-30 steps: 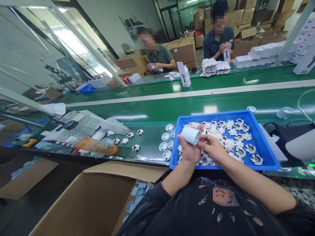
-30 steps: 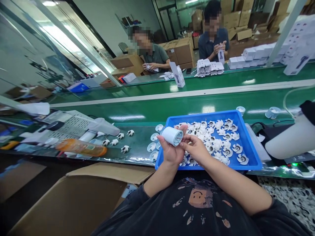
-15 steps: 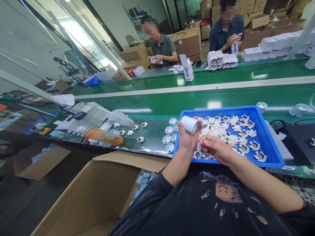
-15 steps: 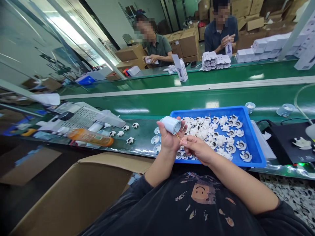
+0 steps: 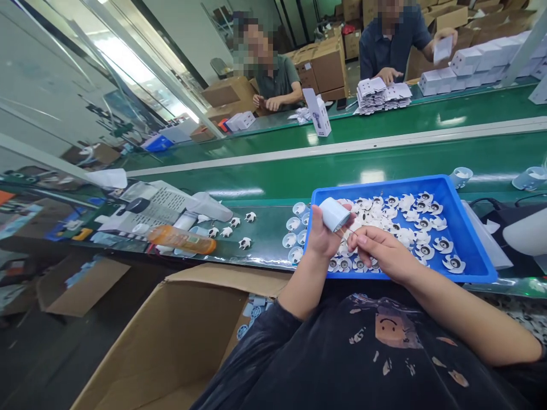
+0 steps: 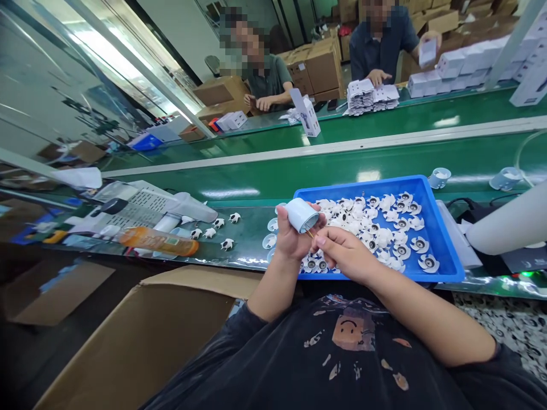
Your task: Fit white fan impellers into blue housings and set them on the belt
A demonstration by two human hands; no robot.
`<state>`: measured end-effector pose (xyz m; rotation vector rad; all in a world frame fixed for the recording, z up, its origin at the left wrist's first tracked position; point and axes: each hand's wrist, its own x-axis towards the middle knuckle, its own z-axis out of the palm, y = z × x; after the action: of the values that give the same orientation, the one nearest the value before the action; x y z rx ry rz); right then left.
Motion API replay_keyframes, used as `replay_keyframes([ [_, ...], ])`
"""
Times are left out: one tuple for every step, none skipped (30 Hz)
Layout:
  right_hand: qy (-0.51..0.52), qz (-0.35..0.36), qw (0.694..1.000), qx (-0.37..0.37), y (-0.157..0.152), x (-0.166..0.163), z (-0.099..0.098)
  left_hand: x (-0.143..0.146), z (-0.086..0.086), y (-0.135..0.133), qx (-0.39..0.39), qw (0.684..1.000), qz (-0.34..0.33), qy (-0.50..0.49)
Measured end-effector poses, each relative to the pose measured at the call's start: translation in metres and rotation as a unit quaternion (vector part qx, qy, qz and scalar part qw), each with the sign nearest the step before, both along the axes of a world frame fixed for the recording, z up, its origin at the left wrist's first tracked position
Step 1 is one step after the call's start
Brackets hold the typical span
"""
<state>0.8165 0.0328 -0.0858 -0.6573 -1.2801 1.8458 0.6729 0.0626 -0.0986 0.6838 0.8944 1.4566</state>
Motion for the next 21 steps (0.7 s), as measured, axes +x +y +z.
replay_keyframes([
  [0.000,0.009,1.000,-0.020,0.000,0.003,0.001,-0.003,0.001,-0.001,0.054,0.997,0.010,0.052],
  [0.002,0.014,0.999,-0.037,0.000,0.007,0.002,-0.007,0.002,0.000,0.108,0.988,0.013,0.105],
  [0.003,0.021,0.999,-0.048,0.000,0.012,0.003,-0.013,0.005,0.002,0.154,0.976,0.006,0.155],
  [-0.002,0.025,0.998,-0.051,0.001,0.018,0.002,-0.019,0.008,0.007,0.187,0.962,-0.011,0.199],
  [-0.013,0.020,0.999,-0.048,0.001,0.025,0.000,-0.025,0.011,0.014,0.208,0.949,-0.027,0.234],
  [-0.029,0.001,0.999,-0.041,0.002,0.033,-0.004,-0.032,0.015,0.026,0.218,0.939,-0.032,0.265],
  [-0.051,-0.027,0.998,-0.035,0.002,0.040,-0.010,-0.038,0.018,0.041,0.218,0.930,-0.022,0.296],
  [-0.074,-0.058,0.995,-0.031,0.002,0.046,-0.017,-0.042,0.020,0.059,0.209,0.921,-0.002,0.329],
  [-0.094,-0.084,0.992,-0.030,0.002,0.052,-0.025,-0.043,0.021,0.079,0.193,0.912,0.015,0.361],
  [-0.107,-0.098,0.989,-0.034,0.000,0.056,-0.033,-0.042,0.020,0.101,0.172,0.905,0.023,0.388],
  [-0.116,-0.096,0.988,-0.038,-0.003,0.058,-0.041,-0.036,0.018,0.123,0.149,0.901,0.016,0.407],
  [-0.121,-0.082,0.988,-0.040,-0.007,0.059,-0.047,-0.027,0.013,0.145,0.125,0.902,-0.006,0.412],
  [-0.123,-0.068,0.989,-0.039,-0.012,0.059,-0.052,-0.014,0.008,0.165,0.105,0.907,-0.034,0.407],
  [-0.122,-0.059,0.990,-0.036,-0.017,0.059,-0.055,0.002,0.001,0.182,0.090,0.913,-0.058,0.392],
  [-0.121,-0.057,0.991,-0.031,-0.022,0.058,-0.057,0.019,-0.007,0.195,0.081,0.919,-0.076,0.377],
  [-0.121,-0.061,0.990,-0.026,-0.027,0.058,-0.058,0.036,-0.015,0.206,0.077,0.923,-0.090,0.366],
  [-0.122,-0.070,0.990,-0.020,-0.031,0.059,-0.058,0.052,-0.024,0.213,0.075,0.924,-0.103,0.360],
  [-0.125,-0.083,0.989,-0.016,-0.035,0.061,-0.059,0.065,-0.032,0.217,0.074,0.923,-0.116,0.360],
  [-0.131,-0.097,0.987,-0.013,-0.039,0.064,-0.059,0.076,-0.038,0.219,0.073,0.920,-0.130,0.361],
  [-0.138,-0.110,0.984,-0.011,-0.042,0.068,-0.060,0.083,-0.044,0.220,0.069,0.920,-0.142,0.358],
  [-0.145,-0.122,0.982,-0.010,-0.045,0.073,-0.061,0.088,-0.047,0.221,0.063,0.920,-0.154,0.355],
])
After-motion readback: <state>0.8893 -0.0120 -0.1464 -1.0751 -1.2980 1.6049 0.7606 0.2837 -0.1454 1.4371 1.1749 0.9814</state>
